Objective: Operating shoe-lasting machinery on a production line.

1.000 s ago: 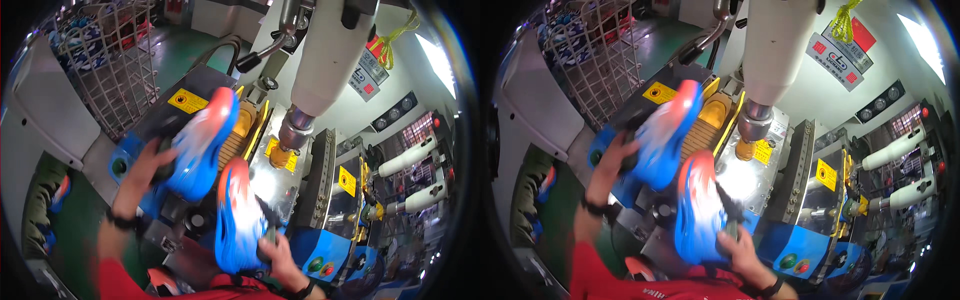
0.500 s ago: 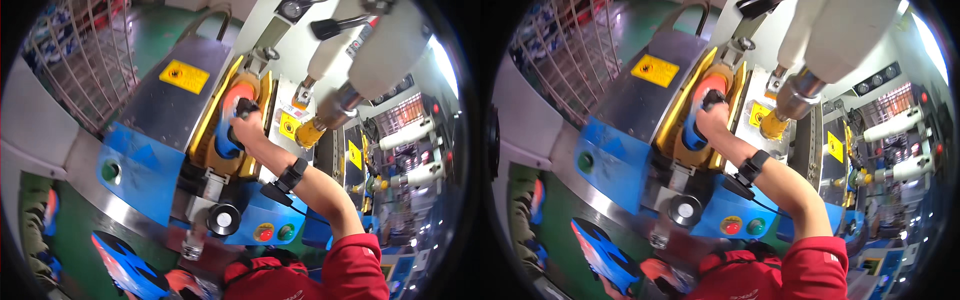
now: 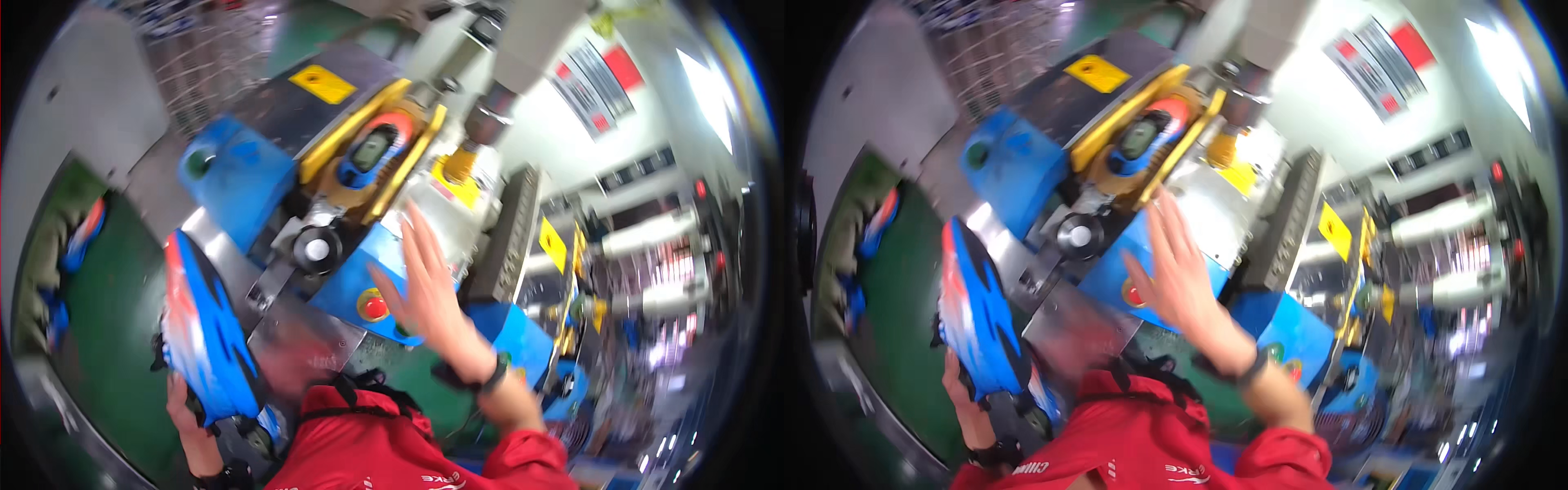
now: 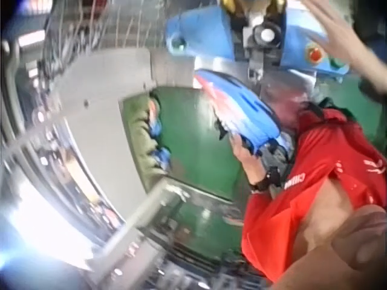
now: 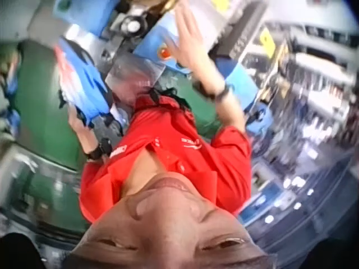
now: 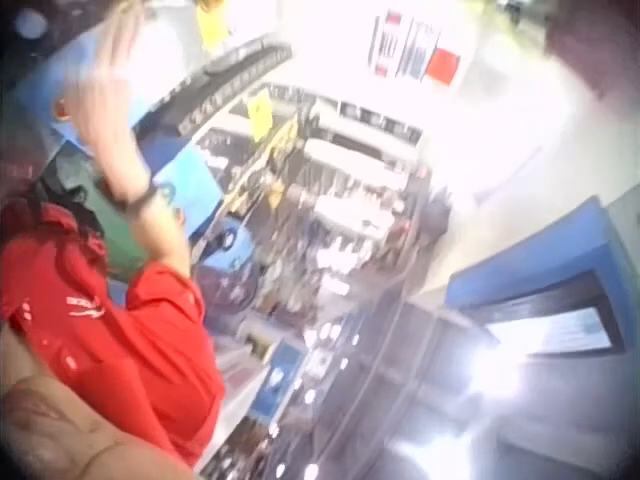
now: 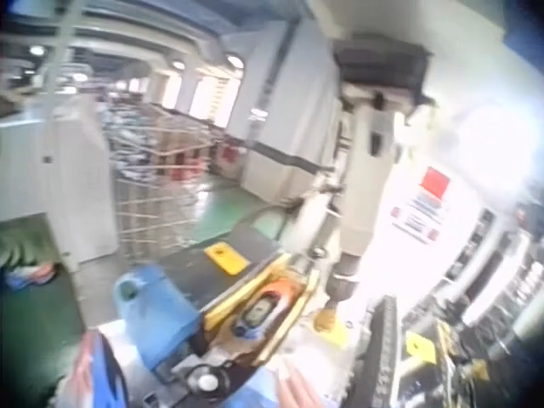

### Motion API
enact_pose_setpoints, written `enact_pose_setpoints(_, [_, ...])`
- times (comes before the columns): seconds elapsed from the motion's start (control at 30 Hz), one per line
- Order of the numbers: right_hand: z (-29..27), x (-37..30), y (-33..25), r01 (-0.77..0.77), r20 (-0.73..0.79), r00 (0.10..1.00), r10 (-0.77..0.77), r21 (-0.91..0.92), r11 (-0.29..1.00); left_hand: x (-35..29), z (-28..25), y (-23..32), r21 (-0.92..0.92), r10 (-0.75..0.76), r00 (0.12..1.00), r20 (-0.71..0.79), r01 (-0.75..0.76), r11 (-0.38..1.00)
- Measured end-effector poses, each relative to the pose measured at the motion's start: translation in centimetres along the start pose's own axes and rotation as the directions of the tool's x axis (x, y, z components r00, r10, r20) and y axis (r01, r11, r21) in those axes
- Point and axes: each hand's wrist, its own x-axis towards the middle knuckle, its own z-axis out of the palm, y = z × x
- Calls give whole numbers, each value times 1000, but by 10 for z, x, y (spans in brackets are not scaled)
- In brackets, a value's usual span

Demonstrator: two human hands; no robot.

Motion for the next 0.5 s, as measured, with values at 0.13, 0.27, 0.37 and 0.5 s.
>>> enact_pose_setpoints(0.13, [11, -120, -13, -81, 269, 953, 143, -230, 970, -42, 2, -29, -161, 17, 999, -27, -22, 987])
enact_pose_setpoints(0.27, [37, -173, 4, -197, 164, 967, 198, -21, 980, -81, 14, -41, -101, -16, 999, -31, 13, 995])
enact_pose_setpoints(0.37, [39, -206, -11, -150, -84, 980, 181, 289, 946, -124, 20, -46, -97, 50, 998, 29, -47, 994])
enact_pose_setpoints(0.5, [26, -254, -62, -436, 178, 885, 429, 640, 633, -198, -1, -39, 153, 123, 984, -132, -103, 983])
